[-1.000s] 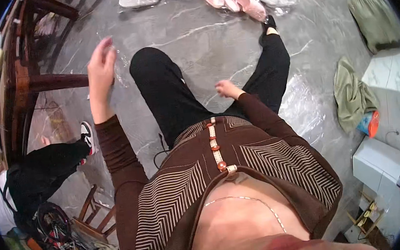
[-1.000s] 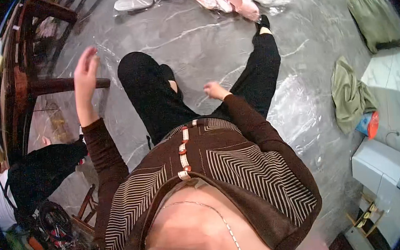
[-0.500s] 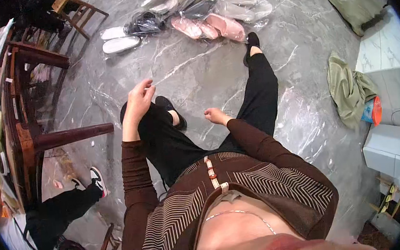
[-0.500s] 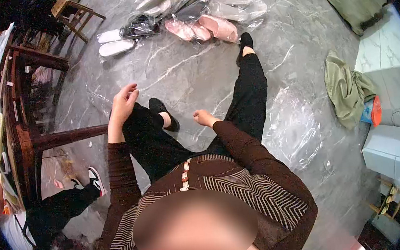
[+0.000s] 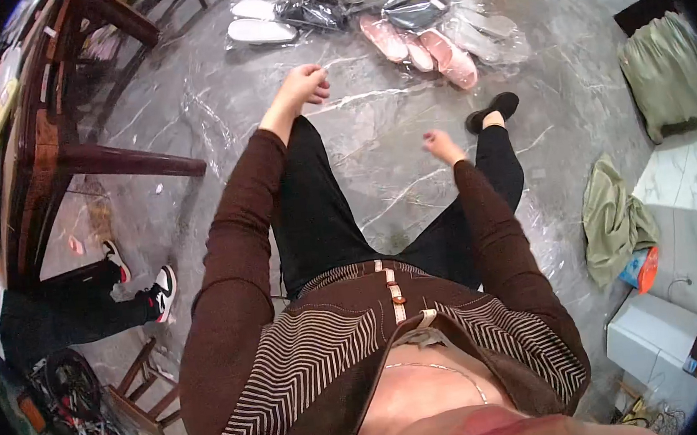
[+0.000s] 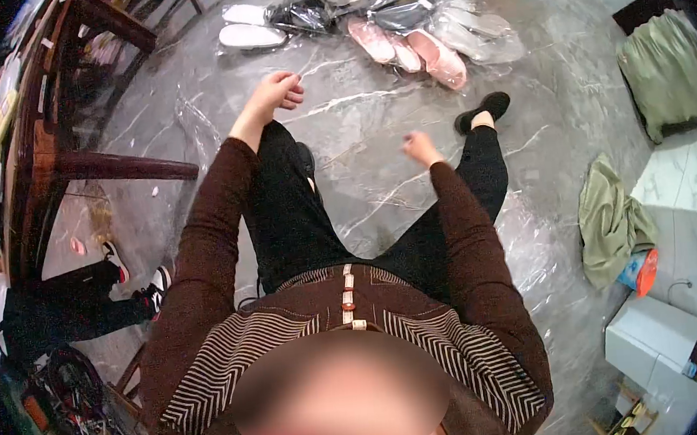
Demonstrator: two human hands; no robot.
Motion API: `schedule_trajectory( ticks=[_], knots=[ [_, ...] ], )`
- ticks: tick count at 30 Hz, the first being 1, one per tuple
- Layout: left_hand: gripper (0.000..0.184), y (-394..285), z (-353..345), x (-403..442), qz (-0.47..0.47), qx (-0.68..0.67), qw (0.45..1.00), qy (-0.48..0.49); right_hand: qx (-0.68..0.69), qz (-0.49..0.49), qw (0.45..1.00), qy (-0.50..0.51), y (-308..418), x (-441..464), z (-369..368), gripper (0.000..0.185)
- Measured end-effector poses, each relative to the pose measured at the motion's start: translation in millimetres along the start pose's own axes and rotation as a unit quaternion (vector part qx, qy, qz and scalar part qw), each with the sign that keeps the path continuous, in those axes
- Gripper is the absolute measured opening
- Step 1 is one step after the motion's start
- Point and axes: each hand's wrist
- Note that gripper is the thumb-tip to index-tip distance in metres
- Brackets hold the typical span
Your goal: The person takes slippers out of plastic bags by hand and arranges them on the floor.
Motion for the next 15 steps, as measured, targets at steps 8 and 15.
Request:
schedule_trajectory(
  ticks=[8,15],
  knots=[
    [0.03,53,106,89,0.096,-0.043,0.993,-0.06,-0.1,-0.092,0.99,-0.046,-18,64,150,0.056],
    [0.063,112,167,214,0.238,-0.196,0.931,-0.196,-0.224,-0.094,0.965,-0.093,-106,177,183,0.075]
  ],
)
Point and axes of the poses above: each hand's wrist, its own x-axis towards the middle knuckle, its own z-axis out of the back of the hand, y = z × x, and after that the axes turned 6 degrees about z, right-handed
